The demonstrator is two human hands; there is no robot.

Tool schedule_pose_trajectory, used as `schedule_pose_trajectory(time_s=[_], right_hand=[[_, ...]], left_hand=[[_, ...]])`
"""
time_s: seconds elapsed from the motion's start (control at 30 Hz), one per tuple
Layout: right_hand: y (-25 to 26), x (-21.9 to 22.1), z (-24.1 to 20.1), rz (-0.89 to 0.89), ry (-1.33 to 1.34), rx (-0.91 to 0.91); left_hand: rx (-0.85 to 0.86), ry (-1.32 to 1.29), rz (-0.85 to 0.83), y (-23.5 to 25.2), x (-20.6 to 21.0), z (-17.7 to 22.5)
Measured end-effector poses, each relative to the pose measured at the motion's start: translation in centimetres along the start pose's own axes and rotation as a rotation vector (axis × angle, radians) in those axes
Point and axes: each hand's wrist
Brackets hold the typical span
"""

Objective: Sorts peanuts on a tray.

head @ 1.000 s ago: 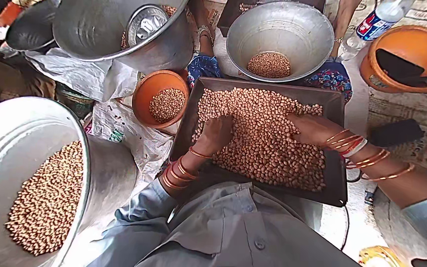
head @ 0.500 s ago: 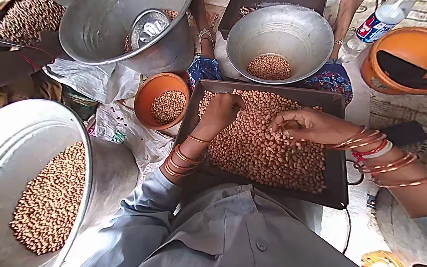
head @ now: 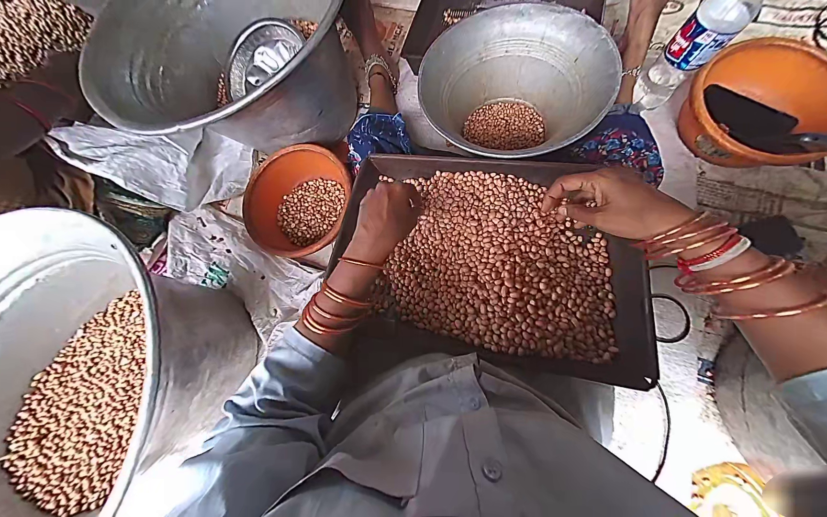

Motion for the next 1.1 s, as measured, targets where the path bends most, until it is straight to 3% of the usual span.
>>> schedule_pose_trajectory(time_s=[0.1,0.17,0.3,0.5,0.77,0.9,1.0,1.1], right_hand=[[0.0,0.3,0.6,0.012,-0.185,0.025],[0.4,0.5,1.2,0.011,-0.284,0.083],[1.6,1.4,3.0,0.001,-0.406,0.18],[1.5,3.4,2.9,-0.063,-0.481,0.291],[1.4,5.5,-2.4,-0.313,-0.35,0.269],[0.9,6.2,-4.1,-0.288,0.012,0.116],[-0.1,4.9,-5.4,-0.248,0.309,0.072],[-0.8,3.7,-5.1,-0.102,0.413,-0.096]], left_hand=[[-0.199,0.133,0.282,-0.7,-3.5,-2.8],[-0.196,0.112,0.344,-0.7,-5.1,-4.8],[0.028,0.012,0.113,0.7,-4.6,-6.3],[0.016,0.35,0.03,2.5,-1.2,-3.1],[0.133,0.131,-0.271,-0.1,3.1,1.7],[0.162,-0.211,-0.522,-2.3,2.8,4.3],[0.218,-0.845,-0.63,-3.5,2.5,3.5],[0.223,-1.144,-0.566,-6.1,0.6,2.3]])
Point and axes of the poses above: each hand's wrist, its own y-axis towards the middle knuckle, its own x-axis out of the palm, z = x × y, and after that the axes turned 7 degrees about -y, right-handed
